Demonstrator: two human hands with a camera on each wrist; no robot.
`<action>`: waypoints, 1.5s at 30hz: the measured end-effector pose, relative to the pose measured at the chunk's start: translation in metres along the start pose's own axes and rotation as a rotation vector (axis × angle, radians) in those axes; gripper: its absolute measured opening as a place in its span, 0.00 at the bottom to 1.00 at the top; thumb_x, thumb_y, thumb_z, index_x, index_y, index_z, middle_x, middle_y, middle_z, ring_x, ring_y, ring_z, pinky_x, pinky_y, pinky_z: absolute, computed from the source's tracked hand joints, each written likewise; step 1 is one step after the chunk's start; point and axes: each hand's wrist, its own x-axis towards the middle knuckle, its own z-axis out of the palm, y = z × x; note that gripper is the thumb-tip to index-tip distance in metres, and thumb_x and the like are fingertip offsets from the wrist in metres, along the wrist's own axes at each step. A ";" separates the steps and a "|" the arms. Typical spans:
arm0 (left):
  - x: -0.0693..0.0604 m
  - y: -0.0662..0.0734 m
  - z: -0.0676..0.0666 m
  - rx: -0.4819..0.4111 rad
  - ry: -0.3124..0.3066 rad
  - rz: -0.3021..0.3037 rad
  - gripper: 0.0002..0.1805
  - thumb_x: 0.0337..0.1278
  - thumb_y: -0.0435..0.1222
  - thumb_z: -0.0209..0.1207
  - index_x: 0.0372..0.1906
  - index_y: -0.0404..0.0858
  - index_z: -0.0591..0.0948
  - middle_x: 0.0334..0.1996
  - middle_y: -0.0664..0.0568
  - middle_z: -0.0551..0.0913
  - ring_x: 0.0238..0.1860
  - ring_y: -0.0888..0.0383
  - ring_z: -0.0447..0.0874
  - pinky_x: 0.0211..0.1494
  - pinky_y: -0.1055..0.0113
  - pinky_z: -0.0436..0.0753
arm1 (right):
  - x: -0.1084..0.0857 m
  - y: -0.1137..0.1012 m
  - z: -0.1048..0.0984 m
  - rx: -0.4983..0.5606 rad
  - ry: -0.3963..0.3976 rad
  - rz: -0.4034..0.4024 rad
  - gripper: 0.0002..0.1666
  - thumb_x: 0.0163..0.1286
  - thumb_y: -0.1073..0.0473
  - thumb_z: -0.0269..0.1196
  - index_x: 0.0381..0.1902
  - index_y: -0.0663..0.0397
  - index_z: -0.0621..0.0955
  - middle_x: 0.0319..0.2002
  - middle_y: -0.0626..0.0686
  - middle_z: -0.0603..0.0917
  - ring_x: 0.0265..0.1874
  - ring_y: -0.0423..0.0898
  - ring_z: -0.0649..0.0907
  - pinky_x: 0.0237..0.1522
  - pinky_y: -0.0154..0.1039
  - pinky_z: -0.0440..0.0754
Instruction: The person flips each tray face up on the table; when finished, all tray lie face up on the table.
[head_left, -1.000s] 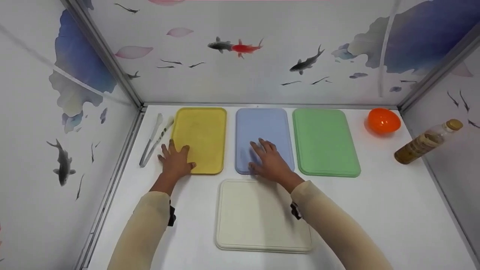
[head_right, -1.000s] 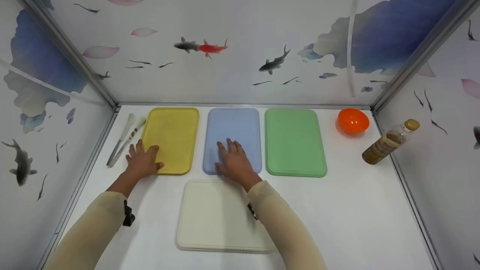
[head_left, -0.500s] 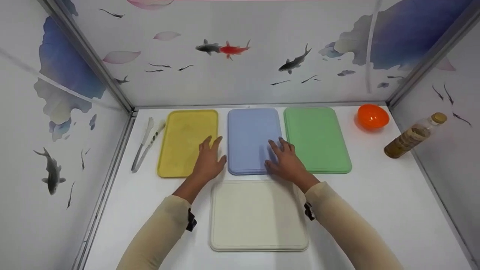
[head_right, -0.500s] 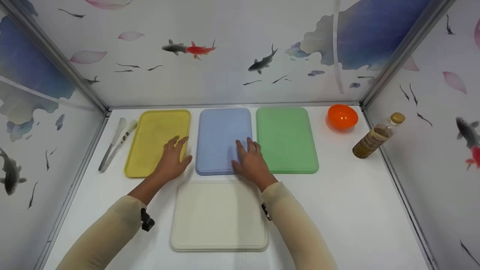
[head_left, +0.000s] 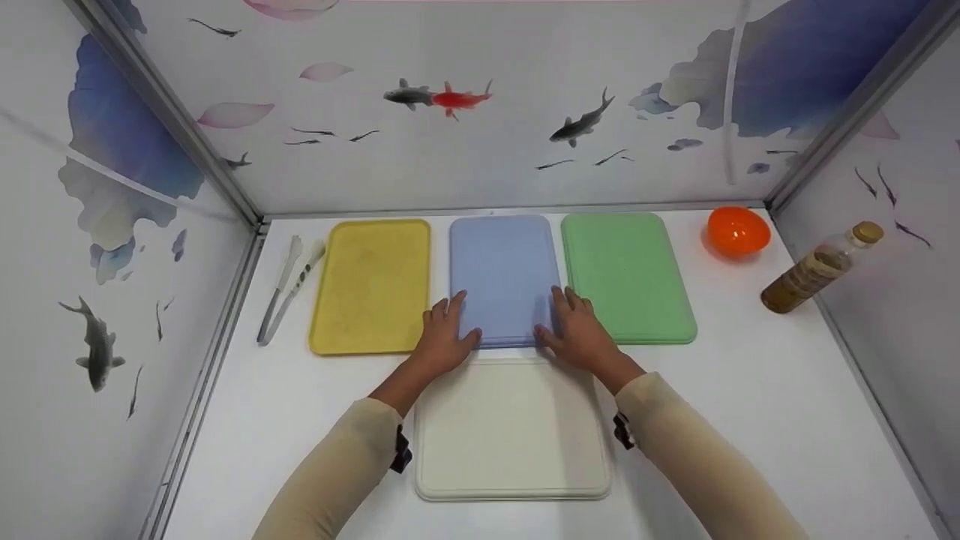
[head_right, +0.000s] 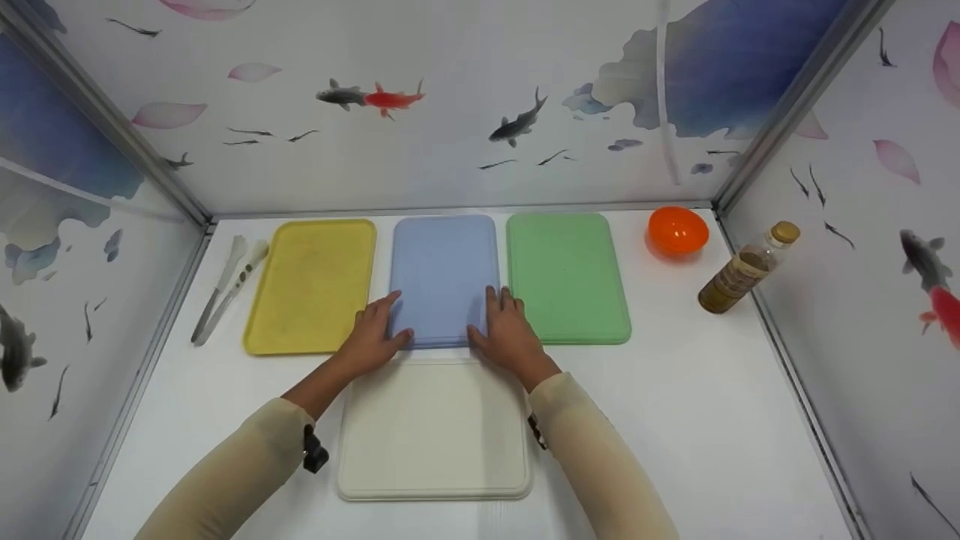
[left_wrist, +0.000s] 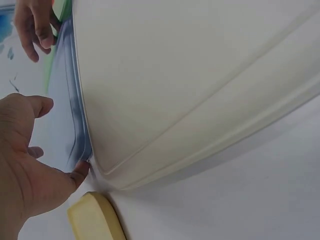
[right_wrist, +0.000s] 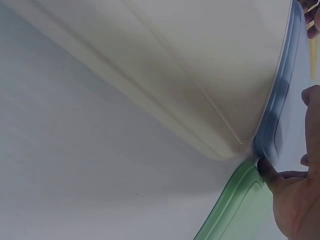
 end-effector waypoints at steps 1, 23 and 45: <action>0.000 0.001 0.000 -0.008 -0.003 -0.012 0.47 0.74 0.50 0.65 0.90 0.44 0.58 0.83 0.30 0.63 0.79 0.32 0.63 0.77 0.35 0.74 | -0.001 0.000 0.000 -0.002 0.000 0.001 0.53 0.82 0.42 0.64 0.88 0.67 0.55 0.84 0.77 0.60 0.82 0.78 0.64 0.79 0.69 0.70; -0.019 0.049 -0.020 -0.178 0.017 -0.114 0.43 0.76 0.46 0.61 0.88 0.42 0.60 0.85 0.33 0.62 0.77 0.34 0.59 0.78 0.35 0.70 | -0.005 -0.008 0.008 0.050 0.019 0.005 0.59 0.76 0.41 0.68 0.87 0.70 0.56 0.82 0.77 0.66 0.80 0.76 0.68 0.79 0.67 0.72; -0.014 0.060 -0.029 -0.234 0.265 -0.080 0.32 0.74 0.43 0.64 0.79 0.43 0.73 0.81 0.40 0.69 0.73 0.37 0.63 0.73 0.36 0.65 | 0.004 -0.019 0.008 0.119 -0.006 0.000 0.58 0.76 0.41 0.66 0.87 0.69 0.57 0.84 0.78 0.58 0.82 0.82 0.62 0.81 0.71 0.66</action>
